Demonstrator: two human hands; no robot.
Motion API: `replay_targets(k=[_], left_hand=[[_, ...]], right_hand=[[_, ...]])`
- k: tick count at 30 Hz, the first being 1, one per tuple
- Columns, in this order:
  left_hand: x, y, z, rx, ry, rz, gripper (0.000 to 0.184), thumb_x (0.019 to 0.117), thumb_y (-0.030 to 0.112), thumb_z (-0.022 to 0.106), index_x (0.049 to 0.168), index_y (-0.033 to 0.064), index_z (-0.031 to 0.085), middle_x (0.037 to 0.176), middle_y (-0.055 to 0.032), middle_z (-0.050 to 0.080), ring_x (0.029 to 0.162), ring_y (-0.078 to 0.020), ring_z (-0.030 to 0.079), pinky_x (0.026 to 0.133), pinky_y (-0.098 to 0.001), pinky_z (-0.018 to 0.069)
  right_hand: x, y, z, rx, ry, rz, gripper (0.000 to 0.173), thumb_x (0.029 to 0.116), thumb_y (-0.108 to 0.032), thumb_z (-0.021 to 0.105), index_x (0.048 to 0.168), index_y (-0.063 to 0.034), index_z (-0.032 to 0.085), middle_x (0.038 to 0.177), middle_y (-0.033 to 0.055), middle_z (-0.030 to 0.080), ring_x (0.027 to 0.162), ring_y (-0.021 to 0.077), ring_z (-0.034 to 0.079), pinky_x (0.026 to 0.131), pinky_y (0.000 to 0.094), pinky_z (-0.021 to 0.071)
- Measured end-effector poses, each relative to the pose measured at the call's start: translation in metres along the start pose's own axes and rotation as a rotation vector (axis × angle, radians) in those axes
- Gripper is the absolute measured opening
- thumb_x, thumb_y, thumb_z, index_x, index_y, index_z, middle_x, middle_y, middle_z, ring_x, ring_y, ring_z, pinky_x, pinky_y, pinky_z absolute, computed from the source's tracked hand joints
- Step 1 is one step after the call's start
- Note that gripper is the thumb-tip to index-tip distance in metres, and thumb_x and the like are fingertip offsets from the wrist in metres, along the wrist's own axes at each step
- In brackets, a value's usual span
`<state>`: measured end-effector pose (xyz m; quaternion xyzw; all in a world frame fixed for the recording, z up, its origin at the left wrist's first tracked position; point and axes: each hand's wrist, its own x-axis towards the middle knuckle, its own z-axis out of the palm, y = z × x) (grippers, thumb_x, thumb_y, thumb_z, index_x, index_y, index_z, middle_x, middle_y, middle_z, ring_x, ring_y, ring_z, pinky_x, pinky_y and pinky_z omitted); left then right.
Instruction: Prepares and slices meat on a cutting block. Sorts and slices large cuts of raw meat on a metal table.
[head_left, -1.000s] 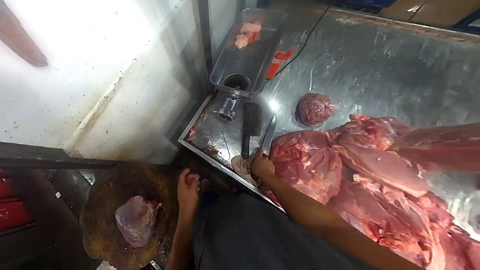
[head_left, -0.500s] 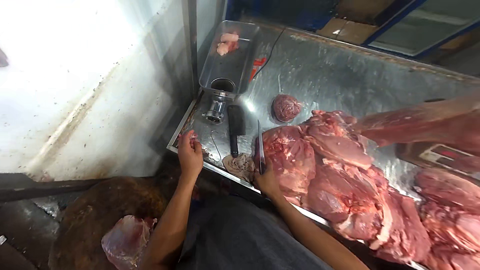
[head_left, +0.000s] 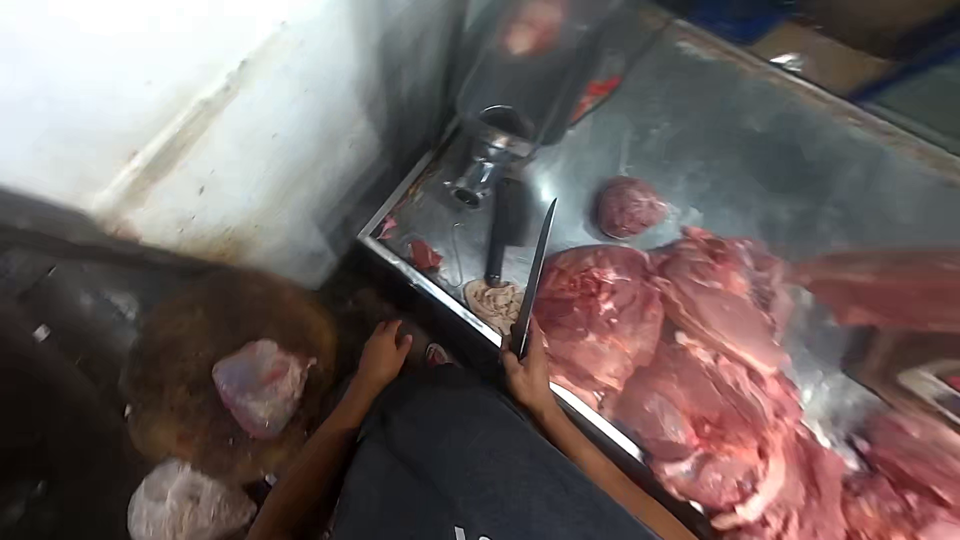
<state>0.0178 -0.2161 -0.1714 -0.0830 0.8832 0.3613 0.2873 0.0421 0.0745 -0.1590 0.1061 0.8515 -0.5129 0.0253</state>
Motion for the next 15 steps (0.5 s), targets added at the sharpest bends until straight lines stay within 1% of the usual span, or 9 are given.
replay_targets(k=[1, 2, 4, 6, 7, 10, 12, 14, 15], left_hand=[[-0.019, -0.005, -0.009, -0.068, 0.071, -0.045, 0.052, 0.1053, 0.036, 0.053, 0.148, 0.0069, 0.052, 0.141, -0.0169, 0.06, 0.12, -0.026, 0.065, 0.104, -0.0432, 0.0537], [-0.04, -0.009, -0.019, -0.132, 0.182, -0.075, 0.05, 0.1052, 0.032, 0.054, 0.147, 0.0057, 0.053, 0.133, -0.0163, 0.065, 0.112, -0.0244, 0.069, 0.099, -0.042, 0.0562], [-0.076, -0.02, -0.039, -0.196, 0.493, -0.115, 0.048, 0.104, 0.026, 0.056, 0.146, 0.0049, 0.053, 0.121, -0.0149, 0.071, 0.101, -0.0218, 0.072, 0.091, -0.0404, 0.0597], [-0.106, -0.042, -0.061, -0.211, 0.811, -0.204, 0.049, 0.1014, 0.02, 0.06, 0.147, 0.0049, 0.051, 0.116, -0.0157, 0.072, 0.097, -0.0229, 0.072, 0.087, -0.0431, 0.0609], [-0.122, -0.055, -0.073, -0.242, 0.929, -0.291, 0.052, 0.1011, 0.017, 0.061, 0.15, 0.0056, 0.048, 0.119, -0.0174, 0.07, 0.1, -0.0252, 0.071, 0.089, -0.0455, 0.0598], [-0.157, -0.114, -0.096, -0.352, 1.213, -0.526, 0.062, 0.1022, 0.025, 0.061, 0.157, 0.0107, 0.036, 0.125, -0.0168, 0.067, 0.102, -0.0283, 0.07, 0.089, -0.0503, 0.0587], [-0.168, -0.154, -0.095, -0.456, 1.19, -0.63, 0.072, 0.1007, 0.04, 0.063, 0.159, 0.0144, 0.03, 0.131, -0.0167, 0.065, 0.113, -0.0318, 0.067, 0.096, -0.0557, 0.0551], [-0.169, -0.186, -0.086, -0.572, 1.006, -0.661, 0.081, 0.1004, 0.054, 0.059, 0.162, 0.0154, 0.023, 0.138, -0.0207, 0.061, 0.121, -0.0371, 0.063, 0.1, -0.0604, 0.0517], [-0.166, -0.199, -0.081, -0.649, 0.926, -0.648, 0.078, 0.1015, 0.059, 0.053, 0.161, 0.0154, 0.028, 0.14, -0.0217, 0.06, 0.123, -0.0378, 0.062, 0.101, -0.0606, 0.0509]], right_hand=[[0.011, -0.004, -0.001, -0.03, -0.123, 0.017, 0.069, 0.0913, -0.013, 0.055, 0.155, 0.0031, 0.034, 0.106, 0.0112, 0.067, 0.081, 0.0148, 0.066, 0.072, 0.0351, 0.0595], [0.02, -0.008, -0.002, -0.089, -0.244, 0.031, 0.061, 0.0921, -0.015, 0.054, 0.15, 0.0026, 0.043, 0.1, 0.0118, 0.069, 0.078, 0.018, 0.067, 0.071, 0.0403, 0.0588], [0.039, -0.01, 0.001, -0.224, -0.436, -0.022, 0.047, 0.0959, -0.021, 0.053, 0.138, -0.0018, 0.058, 0.097, 0.0148, 0.07, 0.082, 0.0235, 0.068, 0.076, 0.0479, 0.0565], [0.051, -0.001, 0.014, -0.301, -0.568, -0.078, 0.043, 0.1017, -0.028, 0.055, 0.137, -0.0052, 0.061, 0.102, 0.0173, 0.073, 0.089, 0.0277, 0.071, 0.083, 0.0529, 0.0572], [0.052, 0.002, 0.022, -0.319, -0.618, -0.089, 0.042, 0.103, -0.03, 0.056, 0.137, -0.0056, 0.062, 0.104, 0.0181, 0.073, 0.091, 0.0292, 0.071, 0.085, 0.0542, 0.0571], [0.049, -0.001, 0.045, -0.396, -0.763, -0.093, 0.044, 0.1059, -0.032, 0.054, 0.14, -0.0049, 0.059, 0.109, 0.0215, 0.072, 0.099, 0.0355, 0.071, 0.091, 0.0583, 0.0545], [0.043, -0.005, 0.06, -0.477, -0.839, -0.123, 0.046, 0.1065, -0.034, 0.052, 0.142, -0.0066, 0.057, 0.111, 0.0215, 0.072, 0.102, 0.0367, 0.07, 0.093, 0.0595, 0.0539], [0.035, -0.016, 0.071, -0.547, -0.925, -0.146, 0.046, 0.1068, -0.035, 0.052, 0.145, -0.0089, 0.055, 0.112, 0.0209, 0.072, 0.103, 0.0369, 0.07, 0.093, 0.0599, 0.0536], [0.031, -0.025, 0.076, -0.576, -0.964, -0.165, 0.045, 0.1069, -0.034, 0.052, 0.145, -0.0094, 0.055, 0.11, 0.0202, 0.072, 0.101, 0.0365, 0.071, 0.092, 0.0593, 0.0539]])
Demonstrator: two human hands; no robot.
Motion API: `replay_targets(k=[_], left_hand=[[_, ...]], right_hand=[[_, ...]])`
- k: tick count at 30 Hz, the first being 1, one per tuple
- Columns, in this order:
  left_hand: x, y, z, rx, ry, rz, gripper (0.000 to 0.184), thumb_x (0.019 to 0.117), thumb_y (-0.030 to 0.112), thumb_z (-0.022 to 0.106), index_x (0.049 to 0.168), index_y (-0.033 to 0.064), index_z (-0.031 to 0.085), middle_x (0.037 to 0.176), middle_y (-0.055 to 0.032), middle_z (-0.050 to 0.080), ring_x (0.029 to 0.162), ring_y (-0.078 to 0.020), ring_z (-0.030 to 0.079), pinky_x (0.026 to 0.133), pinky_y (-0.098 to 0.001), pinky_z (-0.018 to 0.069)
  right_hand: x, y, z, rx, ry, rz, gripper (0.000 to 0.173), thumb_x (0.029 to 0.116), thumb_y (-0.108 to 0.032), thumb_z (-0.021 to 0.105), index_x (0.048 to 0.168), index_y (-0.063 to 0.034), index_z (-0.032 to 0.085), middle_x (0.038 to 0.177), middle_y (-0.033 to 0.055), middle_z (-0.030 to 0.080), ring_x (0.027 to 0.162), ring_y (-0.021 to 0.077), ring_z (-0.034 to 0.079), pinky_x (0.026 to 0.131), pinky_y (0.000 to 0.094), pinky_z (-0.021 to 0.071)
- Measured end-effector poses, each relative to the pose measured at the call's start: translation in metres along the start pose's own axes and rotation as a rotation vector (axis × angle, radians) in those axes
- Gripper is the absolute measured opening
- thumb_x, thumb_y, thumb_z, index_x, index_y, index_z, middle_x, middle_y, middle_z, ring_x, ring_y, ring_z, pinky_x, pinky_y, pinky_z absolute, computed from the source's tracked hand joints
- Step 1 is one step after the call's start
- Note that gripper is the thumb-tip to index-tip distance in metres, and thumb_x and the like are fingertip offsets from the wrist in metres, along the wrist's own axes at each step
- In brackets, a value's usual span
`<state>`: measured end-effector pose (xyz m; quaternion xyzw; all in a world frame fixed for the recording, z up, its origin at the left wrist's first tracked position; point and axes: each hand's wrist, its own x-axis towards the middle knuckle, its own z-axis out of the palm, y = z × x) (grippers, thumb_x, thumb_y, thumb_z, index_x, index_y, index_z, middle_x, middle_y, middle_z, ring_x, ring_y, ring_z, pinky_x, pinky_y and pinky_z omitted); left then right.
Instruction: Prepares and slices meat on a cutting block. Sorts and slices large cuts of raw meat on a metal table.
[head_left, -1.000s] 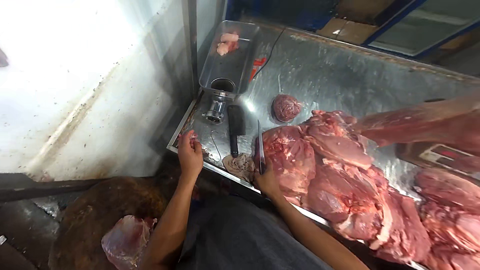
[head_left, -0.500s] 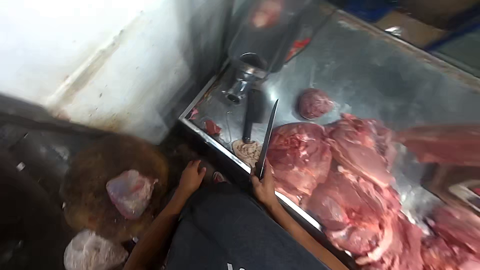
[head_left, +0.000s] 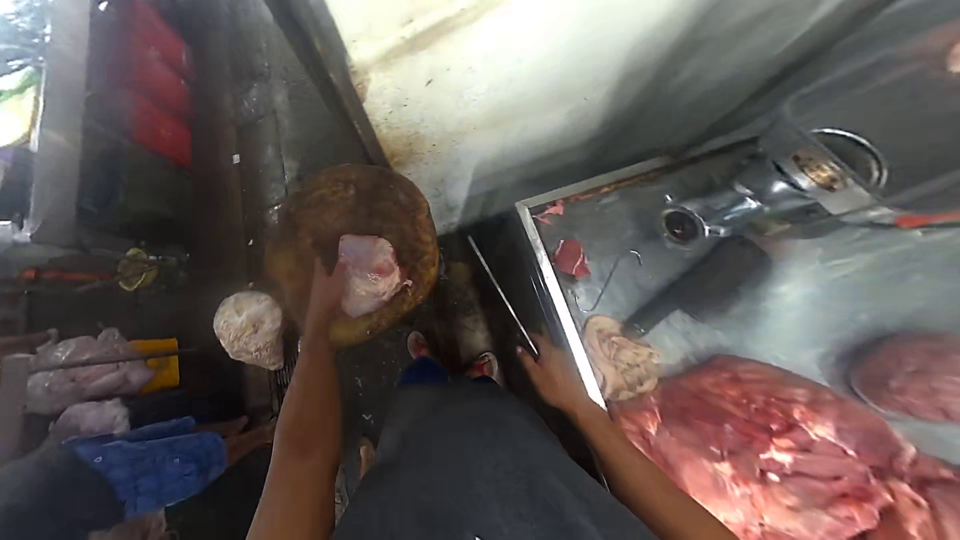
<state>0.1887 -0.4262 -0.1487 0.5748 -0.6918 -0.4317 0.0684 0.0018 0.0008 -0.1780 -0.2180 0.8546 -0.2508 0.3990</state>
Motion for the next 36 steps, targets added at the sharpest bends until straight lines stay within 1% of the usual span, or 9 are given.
replay_targets(k=[4, 10, 13, 16, 20, 22, 27, 32, 36], left_hand=[[0.021, -0.021, 0.018, -0.324, -0.083, -0.118, 0.077, 0.0996, 0.074, 0.036, 0.142, 0.014, 0.058, 0.128, -0.0174, 0.067, 0.112, -0.0313, 0.066, 0.094, -0.0552, 0.0543], [0.037, -0.03, 0.015, -0.367, -0.309, -0.222, 0.074, 0.0979, 0.069, 0.05, 0.133, 0.0048, 0.061, 0.117, -0.021, 0.069, 0.103, -0.0319, 0.069, 0.089, -0.0517, 0.057], [0.038, -0.024, 0.007, -0.334, -0.434, -0.186, 0.068, 0.0994, 0.059, 0.057, 0.138, 0.0029, 0.056, 0.117, -0.0196, 0.069, 0.103, -0.0284, 0.068, 0.091, -0.0469, 0.0565], [0.038, -0.021, 0.02, -0.312, -0.348, -0.074, 0.081, 0.0895, 0.057, 0.072, 0.145, 0.0038, 0.048, 0.123, -0.0202, 0.067, 0.112, -0.0296, 0.067, 0.099, -0.0502, 0.0548], [0.033, -0.033, 0.024, -0.381, -0.341, 0.028, 0.119, 0.081, 0.05, 0.083, 0.165, 0.013, 0.007, 0.143, -0.0227, 0.056, 0.127, -0.0319, 0.061, 0.107, -0.0533, 0.0503], [0.039, -0.042, 0.019, -0.486, -0.435, 0.05, 0.124, 0.0798, 0.039, 0.086, 0.166, 0.0165, -0.001, 0.149, -0.0223, 0.05, 0.129, -0.0305, 0.059, 0.107, -0.0507, 0.0511], [0.02, -0.061, 0.024, -0.958, -0.379, -0.023, 0.103, 0.0879, 0.013, 0.074, 0.166, 0.0174, 0.007, 0.146, -0.0208, 0.052, 0.12, -0.0284, 0.064, 0.097, -0.0456, 0.0574], [-0.024, -0.046, 0.027, -1.203, -0.202, -0.004, 0.085, 0.0881, 0.018, 0.064, 0.162, 0.0157, 0.021, 0.125, -0.0191, 0.065, 0.103, -0.0266, 0.07, 0.087, -0.0455, 0.0604], [-0.04, -0.012, 0.004, -1.161, -0.037, 0.088, 0.097, 0.085, 0.012, 0.07, 0.165, 0.0275, 0.016, 0.141, -0.015, 0.058, 0.112, -0.0264, 0.067, 0.09, -0.0467, 0.0589]], right_hand=[[0.015, -0.029, 0.016, -0.058, -0.109, -0.074, 0.045, 0.1067, -0.031, 0.053, 0.145, -0.0072, 0.054, 0.109, 0.019, 0.071, 0.098, 0.0334, 0.07, 0.092, 0.0557, 0.0549], [0.055, -0.08, 0.057, -0.135, -0.14, -0.071, 0.041, 0.107, -0.031, 0.053, 0.137, -0.0037, 0.058, 0.105, 0.0191, 0.07, 0.096, 0.033, 0.069, 0.09, 0.0542, 0.0547], [0.069, -0.11, 0.082, -0.127, -0.151, -0.031, 0.038, 0.1062, -0.032, 0.056, 0.129, -0.0023, 0.061, 0.099, 0.0181, 0.069, 0.089, 0.0313, 0.069, 0.085, 0.0527, 0.0558], [0.077, -0.128, 0.107, -0.042, -0.14, -0.013, 0.035, 0.105, -0.032, 0.058, 0.123, -0.0018, 0.061, 0.086, 0.015, 0.066, 0.069, 0.0272, 0.066, 0.068, 0.0491, 0.0589], [0.072, -0.142, 0.131, 0.1, -0.165, 0.005, 0.032, 0.1061, -0.025, 0.055, 0.127, -0.0008, 0.056, 0.079, 0.0125, 0.064, 0.057, 0.0228, 0.064, 0.055, 0.0427, 0.0596], [0.068, -0.15, 0.137, 0.169, -0.194, 0.004, 0.03, 0.1066, -0.022, 0.053, 0.127, -0.0004, 0.054, 0.074, 0.0097, 0.062, 0.052, 0.0197, 0.062, 0.051, 0.0386, 0.0588], [0.069, -0.166, 0.12, 0.142, -0.258, -0.031, 0.028, 0.1059, -0.023, 0.055, 0.125, -0.0019, 0.054, 0.072, 0.0084, 0.06, 0.053, 0.0192, 0.06, 0.052, 0.0378, 0.057], [0.069, -0.19, 0.087, 0.071, -0.298, -0.098, 0.029, 0.1063, -0.024, 0.053, 0.126, -0.0035, 0.052, 0.072, 0.0075, 0.057, 0.052, 0.0194, 0.059, 0.051, 0.0387, 0.0572], [0.079, -0.212, 0.055, -0.022, -0.288, -0.228, 0.032, 0.1063, -0.028, 0.054, 0.129, -0.0052, 0.053, 0.073, 0.0074, 0.059, 0.051, 0.0193, 0.059, 0.05, 0.0387, 0.0572]])
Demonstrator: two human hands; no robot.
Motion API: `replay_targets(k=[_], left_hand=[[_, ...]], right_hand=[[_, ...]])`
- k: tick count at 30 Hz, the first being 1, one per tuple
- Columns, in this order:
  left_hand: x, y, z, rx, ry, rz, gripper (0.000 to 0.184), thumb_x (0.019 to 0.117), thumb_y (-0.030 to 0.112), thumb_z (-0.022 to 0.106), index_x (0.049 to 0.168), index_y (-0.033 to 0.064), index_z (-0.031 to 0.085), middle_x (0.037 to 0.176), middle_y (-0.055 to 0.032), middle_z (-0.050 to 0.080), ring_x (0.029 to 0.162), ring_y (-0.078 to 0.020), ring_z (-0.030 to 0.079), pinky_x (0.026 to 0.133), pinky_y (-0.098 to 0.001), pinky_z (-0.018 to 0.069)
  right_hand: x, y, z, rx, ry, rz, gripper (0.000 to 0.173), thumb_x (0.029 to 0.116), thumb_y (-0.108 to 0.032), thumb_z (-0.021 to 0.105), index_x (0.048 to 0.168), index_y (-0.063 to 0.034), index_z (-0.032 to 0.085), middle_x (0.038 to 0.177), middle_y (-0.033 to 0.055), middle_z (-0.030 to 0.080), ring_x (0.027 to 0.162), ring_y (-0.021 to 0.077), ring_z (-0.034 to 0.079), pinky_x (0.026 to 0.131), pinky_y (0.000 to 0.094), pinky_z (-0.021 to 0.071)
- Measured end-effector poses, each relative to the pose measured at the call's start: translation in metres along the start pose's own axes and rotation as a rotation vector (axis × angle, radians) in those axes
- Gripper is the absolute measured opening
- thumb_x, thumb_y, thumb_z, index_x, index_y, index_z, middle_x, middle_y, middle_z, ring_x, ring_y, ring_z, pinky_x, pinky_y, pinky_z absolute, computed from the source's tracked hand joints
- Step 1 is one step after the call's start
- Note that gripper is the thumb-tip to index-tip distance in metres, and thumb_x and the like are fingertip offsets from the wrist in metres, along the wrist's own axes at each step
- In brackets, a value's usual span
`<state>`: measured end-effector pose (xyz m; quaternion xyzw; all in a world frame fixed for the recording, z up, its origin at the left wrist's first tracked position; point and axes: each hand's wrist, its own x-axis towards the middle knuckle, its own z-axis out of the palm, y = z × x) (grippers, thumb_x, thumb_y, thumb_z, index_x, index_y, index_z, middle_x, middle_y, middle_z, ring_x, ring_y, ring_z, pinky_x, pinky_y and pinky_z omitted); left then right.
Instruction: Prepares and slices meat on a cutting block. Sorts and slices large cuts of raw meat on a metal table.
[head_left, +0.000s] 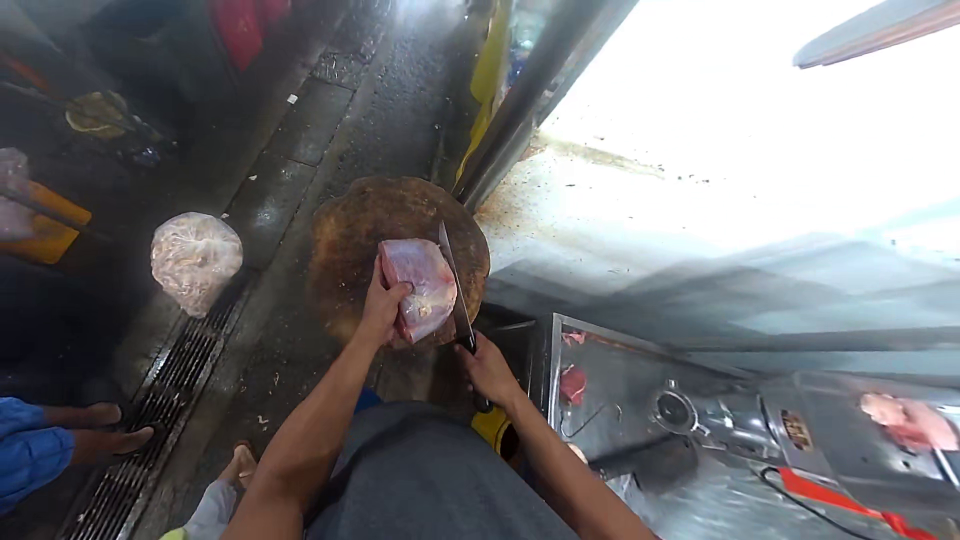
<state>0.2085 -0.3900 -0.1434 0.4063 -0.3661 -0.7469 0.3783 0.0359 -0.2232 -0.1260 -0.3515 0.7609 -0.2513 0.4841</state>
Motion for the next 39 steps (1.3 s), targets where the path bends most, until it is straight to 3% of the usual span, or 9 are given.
replay_targets(k=[3, 6, 15, 18, 23, 26, 29, 36, 39], left_hand=[[0.016, -0.008, -0.006, 0.207, 0.116, -0.009, 0.102, 0.0869, 0.015, 0.077, 0.165, 0.024, 0.012, 0.148, -0.0156, 0.053, 0.122, -0.0277, 0.063, 0.097, -0.0483, 0.0569], [0.028, -0.025, -0.018, 0.412, 0.227, -0.232, 0.087, 0.0912, 0.034, 0.078, 0.161, 0.0155, 0.029, 0.139, -0.0221, 0.059, 0.119, -0.0364, 0.063, 0.093, -0.0569, 0.0555], [0.026, -0.028, -0.049, 0.276, 0.173, -0.343, 0.084, 0.0944, 0.046, 0.073, 0.162, 0.0237, 0.029, 0.139, -0.0221, 0.059, 0.115, -0.0383, 0.066, 0.089, -0.056, 0.0583], [0.011, -0.026, -0.077, 0.476, 0.238, -0.209, 0.077, 0.0996, 0.054, 0.061, 0.16, 0.0143, 0.035, 0.134, -0.0207, 0.063, 0.115, -0.0347, 0.066, 0.094, -0.0528, 0.0559], [-0.025, -0.049, -0.138, 1.445, 0.222, 0.046, 0.077, 0.0958, 0.046, 0.063, 0.159, 0.012, 0.036, 0.163, -0.0197, 0.033, 0.152, -0.0401, 0.028, 0.118, -0.0634, 0.0297], [-0.053, -0.084, -0.149, 1.567, -0.04, 0.156, 0.073, 0.0995, 0.04, 0.059, 0.162, 0.0115, 0.032, 0.171, -0.0163, 0.018, 0.16, -0.0348, 0.005, 0.124, -0.068, 0.004], [-0.079, -0.11, -0.134, 1.485, -0.176, 0.212, 0.076, 0.0962, 0.035, 0.063, 0.162, 0.0144, 0.031, 0.172, -0.0124, 0.015, 0.16, -0.0324, 0.006, 0.125, -0.0657, 0.0049], [-0.086, -0.12, -0.118, 1.452, 0.005, 0.111, 0.084, 0.0946, 0.024, 0.065, 0.166, 0.0217, 0.021, 0.174, 0.0023, 0.011, 0.161, -0.023, 0.001, 0.121, -0.0717, -0.0007], [-0.087, -0.098, -0.161, 1.465, 0.269, 0.104, 0.083, 0.0911, 0.026, 0.073, 0.163, 0.0209, 0.032, 0.172, -0.005, 0.02, 0.159, -0.0347, 0.01, 0.12, -0.0748, 0.0065]], right_hand=[[0.03, 0.001, -0.009, -0.242, 0.021, -0.02, 0.034, 0.1058, -0.03, 0.053, 0.125, -0.0029, 0.056, 0.086, 0.0127, 0.065, 0.066, 0.0244, 0.067, 0.063, 0.0445, 0.06], [0.052, 0.03, 0.007, -0.41, 0.082, 0.072, 0.04, 0.1068, -0.029, 0.053, 0.134, -0.0005, 0.056, 0.113, 0.0226, 0.069, 0.105, 0.0371, 0.069, 0.095, 0.0564, 0.0534], [0.027, 0.1, 0.036, -0.438, 0.154, 0.166, 0.047, 0.107, -0.028, 0.056, 0.148, -0.0057, 0.047, 0.11, 0.0223, 0.072, 0.1, 0.0382, 0.072, 0.092, 0.0561, 0.0557], [0.024, 0.115, 0.045, -0.456, 0.179, 0.189, 0.046, 0.1075, -0.029, 0.055, 0.147, -0.0061, 0.048, 0.107, 0.022, 0.072, 0.098, 0.0386, 0.072, 0.089, 0.0564, 0.0569], [0.021, 0.111, 0.053, -0.471, 0.197, 0.208, 0.042, 0.1069, -0.029, 0.056, 0.138, -0.0008, 0.053, 0.104, 0.023, 0.071, 0.097, 0.0386, 0.071, 0.087, 0.0575, 0.0566], [0.022, 0.111, 0.05, -0.505, 0.191, 0.177, 0.041, 0.1065, -0.028, 0.057, 0.136, 0.001, 0.054, 0.106, 0.0243, 0.071, 0.099, 0.0394, 0.071, 0.089, 0.0578, 0.0558], [0.025, 0.114, 0.043, -0.559, 0.173, 0.151, 0.041, 0.1061, -0.026, 0.058, 0.136, 0.0018, 0.054, 0.107, 0.0249, 0.071, 0.1, 0.0405, 0.071, 0.09, 0.0582, 0.0557], [0.024, 0.115, 0.026, -0.588, 0.106, 0.127, 0.045, 0.1068, -0.028, 0.057, 0.139, 0.0028, 0.052, 0.111, 0.0263, 0.07, 0.102, 0.0406, 0.07, 0.093, 0.0583, 0.0548], [0.025, 0.126, 0.031, -0.529, 0.108, 0.122, 0.044, 0.1066, -0.028, 0.057, 0.138, 0.0025, 0.052, 0.107, 0.0249, 0.07, 0.098, 0.0391, 0.071, 0.09, 0.0574, 0.0563]])
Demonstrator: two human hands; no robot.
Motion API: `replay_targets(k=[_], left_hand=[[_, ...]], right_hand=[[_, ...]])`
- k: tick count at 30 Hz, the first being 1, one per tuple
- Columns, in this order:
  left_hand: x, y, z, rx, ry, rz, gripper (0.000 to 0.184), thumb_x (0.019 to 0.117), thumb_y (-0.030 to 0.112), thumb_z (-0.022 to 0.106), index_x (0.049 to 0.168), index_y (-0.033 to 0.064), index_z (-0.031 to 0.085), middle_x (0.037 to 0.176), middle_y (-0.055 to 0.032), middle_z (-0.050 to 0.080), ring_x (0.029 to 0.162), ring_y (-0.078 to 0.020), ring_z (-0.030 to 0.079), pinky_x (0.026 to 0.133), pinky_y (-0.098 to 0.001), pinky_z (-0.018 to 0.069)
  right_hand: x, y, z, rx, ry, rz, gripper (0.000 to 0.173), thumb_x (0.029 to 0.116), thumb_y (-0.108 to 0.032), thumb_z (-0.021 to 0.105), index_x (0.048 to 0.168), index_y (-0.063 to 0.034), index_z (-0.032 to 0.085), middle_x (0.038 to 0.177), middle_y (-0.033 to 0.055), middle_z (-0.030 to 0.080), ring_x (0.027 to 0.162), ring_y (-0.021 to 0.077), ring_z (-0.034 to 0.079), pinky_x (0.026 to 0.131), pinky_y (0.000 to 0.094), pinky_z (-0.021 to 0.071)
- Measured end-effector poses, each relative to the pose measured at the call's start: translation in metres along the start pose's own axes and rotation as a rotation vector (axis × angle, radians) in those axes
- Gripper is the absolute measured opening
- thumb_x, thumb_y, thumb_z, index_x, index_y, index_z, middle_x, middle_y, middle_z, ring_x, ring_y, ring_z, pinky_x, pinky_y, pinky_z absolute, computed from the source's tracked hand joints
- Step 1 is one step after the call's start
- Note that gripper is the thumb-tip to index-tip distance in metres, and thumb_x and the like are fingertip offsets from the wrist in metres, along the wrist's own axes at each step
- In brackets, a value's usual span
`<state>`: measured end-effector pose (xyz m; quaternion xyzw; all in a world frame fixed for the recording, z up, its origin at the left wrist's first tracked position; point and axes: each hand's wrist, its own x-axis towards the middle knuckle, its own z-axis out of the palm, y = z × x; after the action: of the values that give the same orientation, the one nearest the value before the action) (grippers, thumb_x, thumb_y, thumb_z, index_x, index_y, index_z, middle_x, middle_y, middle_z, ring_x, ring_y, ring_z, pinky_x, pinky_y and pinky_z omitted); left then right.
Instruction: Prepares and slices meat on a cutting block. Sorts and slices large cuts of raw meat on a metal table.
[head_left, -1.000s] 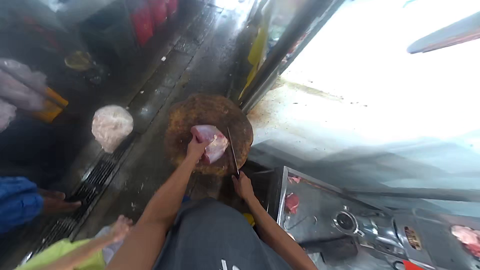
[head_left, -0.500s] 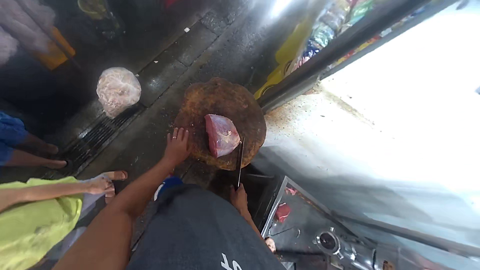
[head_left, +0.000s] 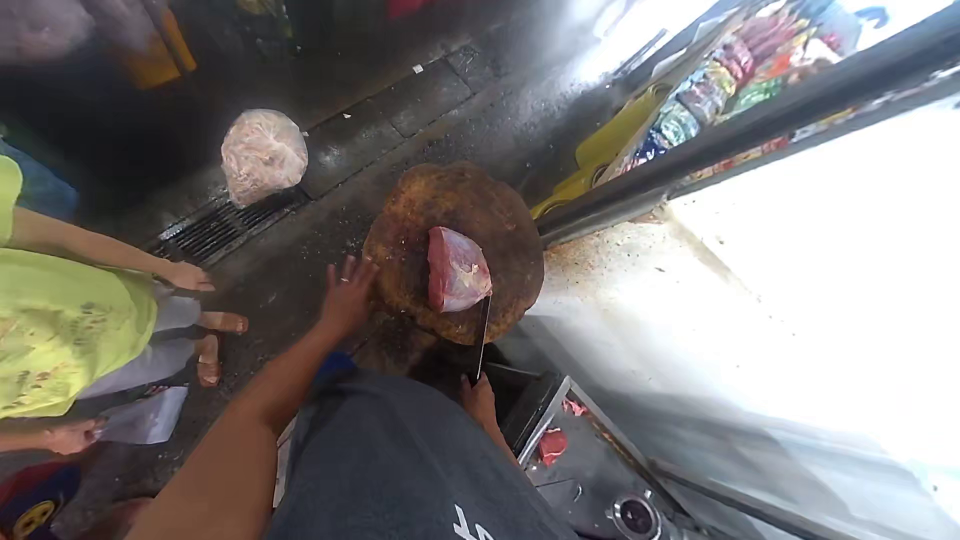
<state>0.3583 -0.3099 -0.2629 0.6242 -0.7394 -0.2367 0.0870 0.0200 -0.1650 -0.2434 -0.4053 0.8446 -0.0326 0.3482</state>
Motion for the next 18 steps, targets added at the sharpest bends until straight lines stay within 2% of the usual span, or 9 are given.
replay_targets(k=[2, 5, 7, 8, 10, 11, 14, 16, 18], left_hand=[[0.017, -0.038, -0.015, 0.033, 0.068, -0.139, 0.083, 0.0915, 0.031, 0.07, 0.162, 0.0141, 0.031, 0.17, -0.0159, 0.021, 0.154, -0.0472, 0.019, 0.115, -0.0798, 0.0164], [0.044, -0.051, -0.038, -0.061, -0.041, -0.19, 0.082, 0.0961, 0.032, 0.064, 0.164, 0.0102, 0.023, 0.167, -0.0179, 0.027, 0.146, -0.0444, 0.039, 0.113, -0.0701, 0.0334], [0.055, -0.031, -0.033, -0.38, -0.11, -0.288, 0.074, 0.1032, 0.031, 0.058, 0.163, 0.0057, 0.023, 0.161, -0.0189, 0.039, 0.14, -0.039, 0.049, 0.113, -0.0604, 0.0421], [0.06, -0.015, -0.024, -0.629, -0.097, -0.405, 0.066, 0.106, 0.032, 0.054, 0.161, 0.0067, 0.028, 0.153, -0.0223, 0.049, 0.134, -0.0395, 0.055, 0.109, -0.0587, 0.046], [0.067, 0.024, -0.003, -1.138, -0.004, -0.698, 0.049, 0.1068, 0.037, 0.05, 0.146, 0.0068, 0.049, 0.137, -0.0228, 0.059, 0.122, -0.0358, 0.061, 0.099, -0.0556, 0.0521], [0.067, 0.041, 0.003, -1.255, 0.041, -0.793, 0.049, 0.1056, 0.038, 0.051, 0.142, 0.0048, 0.053, 0.132, -0.0234, 0.061, 0.118, -0.0362, 0.062, 0.095, -0.0571, 0.0531], [0.055, 0.068, -0.012, -1.342, 0.003, -0.885, 0.053, 0.1041, 0.033, 0.054, 0.15, 0.0086, 0.043, 0.141, -0.0224, 0.055, 0.126, -0.0374, 0.057, 0.097, -0.0604, 0.0514], [0.045, 0.069, -0.04, -1.299, -0.088, -0.855, 0.056, 0.1035, 0.029, 0.053, 0.154, 0.0106, 0.036, 0.145, -0.0225, 0.051, 0.128, -0.0387, 0.056, 0.097, -0.0591, 0.0526], [0.04, 0.069, -0.067, -1.164, -0.101, -0.694, 0.059, 0.1051, 0.02, 0.052, 0.158, 0.0089, 0.029, 0.146, -0.025, 0.049, 0.124, -0.0383, 0.059, 0.095, -0.054, 0.0541]], right_hand=[[0.0, 0.001, 0.005, 0.076, -0.001, 0.005, 0.044, 0.1067, -0.028, 0.057, 0.138, 0.0023, 0.052, 0.103, 0.0238, 0.07, 0.092, 0.0375, 0.071, 0.086, 0.0566, 0.0574], [-0.004, -0.004, 0.008, 0.144, 0.029, 0.039, 0.043, 0.1071, -0.03, 0.056, 0.137, 0.0005, 0.052, 0.102, 0.0228, 0.07, 0.092, 0.0367, 0.071, 0.086, 0.0561, 0.0572], [-0.02, -0.016, 0.006, 0.162, 0.113, 0.072, 0.043, 0.1078, -0.031, 0.055, 0.14, -0.0021, 0.054, 0.104, 0.0229, 0.071, 0.095, 0.0384, 0.071, 0.087, 0.0574, 0.0559], [-0.027, -0.024, 0.003, 0.175, 0.161, 0.074, 0.044, 0.1084, -0.032, 0.053, 0.141, -0.0037, 0.054, 0.104, 0.0224, 0.072, 0.095, 0.0383, 0.071, 0.086, 0.0576, 0.0561], [-0.04, -0.035, -0.001, 0.209, 0.242, 0.024, 0.045, 0.1092, -0.033, 0.05, 0.143, -0.0037, 0.053, 0.099, 0.0205, 0.072, 0.088, 0.036, 0.072, 0.082, 0.0556, 0.0574], [-0.045, -0.042, -0.004, 0.233, 0.263, -0.012, 0.046, 0.1093, -0.034, 0.048, 0.142, -0.0031, 0.052, 0.095, 0.0189, 0.072, 0.084, 0.0338, 0.072, 0.079, 0.0536, 0.0578], [-0.047, -0.071, -0.022, 0.271, 0.256, -0.15, 0.047, 0.1089, -0.036, 0.046, 0.141, -0.0012, 0.052, 0.086, 0.0132, 0.069, 0.074, 0.0264, 0.069, 0.072, 0.0469, 0.0583], [-0.045, -0.1, -0.037, 0.27, 0.215, -0.215, 0.047, 0.1087, -0.036, 0.047, 0.14, -0.0005, 0.052, 0.088, 0.0121, 0.069, 0.075, 0.0251, 0.069, 0.072, 0.0449, 0.0587], [-0.041, -0.129, -0.051, 0.266, 0.179, -0.249, 0.047, 0.1087, -0.036, 0.047, 0.137, 0.0007, 0.054, 0.092, 0.0138, 0.07, 0.081, 0.0269, 0.07, 0.078, 0.0456, 0.0583]])
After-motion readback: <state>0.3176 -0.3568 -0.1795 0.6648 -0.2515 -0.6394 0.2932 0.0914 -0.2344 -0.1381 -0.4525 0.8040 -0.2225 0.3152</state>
